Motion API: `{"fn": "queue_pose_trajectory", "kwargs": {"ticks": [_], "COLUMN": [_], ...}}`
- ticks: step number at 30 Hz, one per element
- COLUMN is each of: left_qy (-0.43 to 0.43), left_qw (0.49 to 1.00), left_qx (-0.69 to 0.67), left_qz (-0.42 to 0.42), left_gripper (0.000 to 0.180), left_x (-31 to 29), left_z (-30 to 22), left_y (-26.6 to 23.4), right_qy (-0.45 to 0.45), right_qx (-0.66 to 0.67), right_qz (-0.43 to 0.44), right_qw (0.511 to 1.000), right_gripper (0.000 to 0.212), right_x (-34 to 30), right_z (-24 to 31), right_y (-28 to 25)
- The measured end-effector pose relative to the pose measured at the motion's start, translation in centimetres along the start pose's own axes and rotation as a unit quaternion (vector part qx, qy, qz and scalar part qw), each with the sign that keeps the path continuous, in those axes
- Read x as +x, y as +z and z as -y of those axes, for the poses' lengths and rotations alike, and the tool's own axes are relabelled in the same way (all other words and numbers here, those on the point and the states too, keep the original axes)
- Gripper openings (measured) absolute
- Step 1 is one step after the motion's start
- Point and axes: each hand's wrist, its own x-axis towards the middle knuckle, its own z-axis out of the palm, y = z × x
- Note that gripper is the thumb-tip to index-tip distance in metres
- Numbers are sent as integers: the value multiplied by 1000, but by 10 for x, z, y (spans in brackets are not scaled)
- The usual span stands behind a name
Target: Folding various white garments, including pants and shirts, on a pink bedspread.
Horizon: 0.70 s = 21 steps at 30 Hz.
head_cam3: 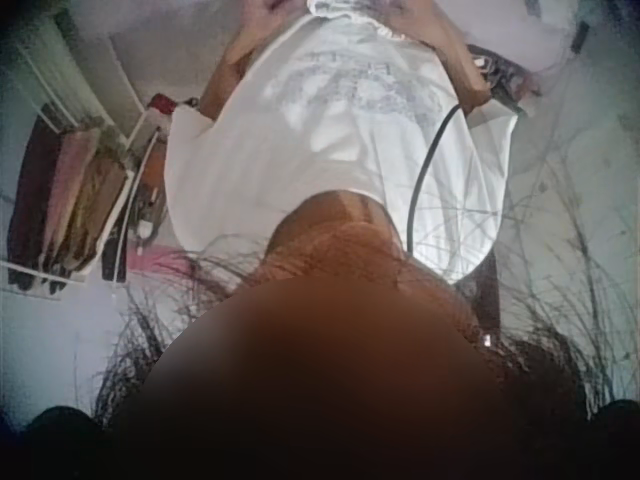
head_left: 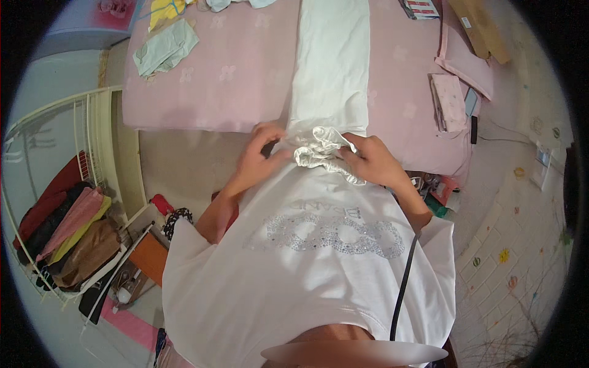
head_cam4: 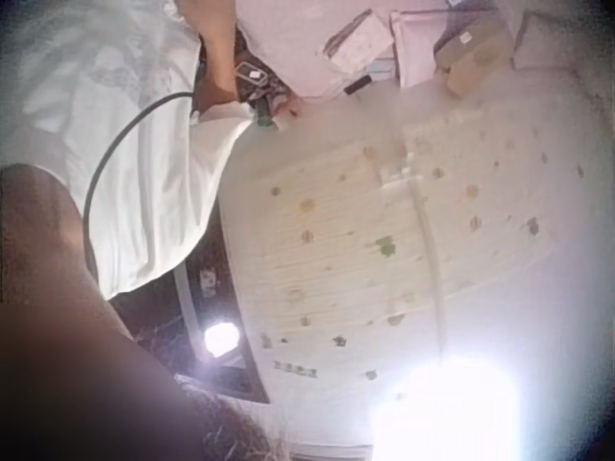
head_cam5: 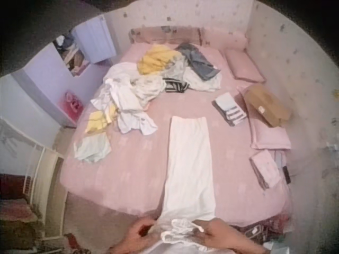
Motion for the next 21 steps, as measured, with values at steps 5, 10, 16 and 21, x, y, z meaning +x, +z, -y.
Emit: {"fn": "queue_pose_trajectory", "kwargs": {"ticks": [5, 10, 16, 21], "left_qy": [53, 174, 225, 192], "left_qw": [981, 958, 941, 966], "left_qx": [180, 174, 237, 163], "left_qz": [50, 145, -87, 53], "left_gripper": [37, 28, 27, 26], "left_x": [-3, 12, -7, 2], "left_z": [-27, -33, -67, -82], "left_y": [15, 20, 42, 30], "right_qy": [-38, -78, -151, -211], "right_qx": [27, -37, -119, -183], "right_qz": [-88, -108, -64, 15], "right_qw": [995, 990, 979, 960], "right_gripper": [30, 45, 64, 61], "right_x": [-11, -23, -48, -52], "right_z": [-7, 18, 28, 19], "right_y": [10, -1, -3, 1]}}
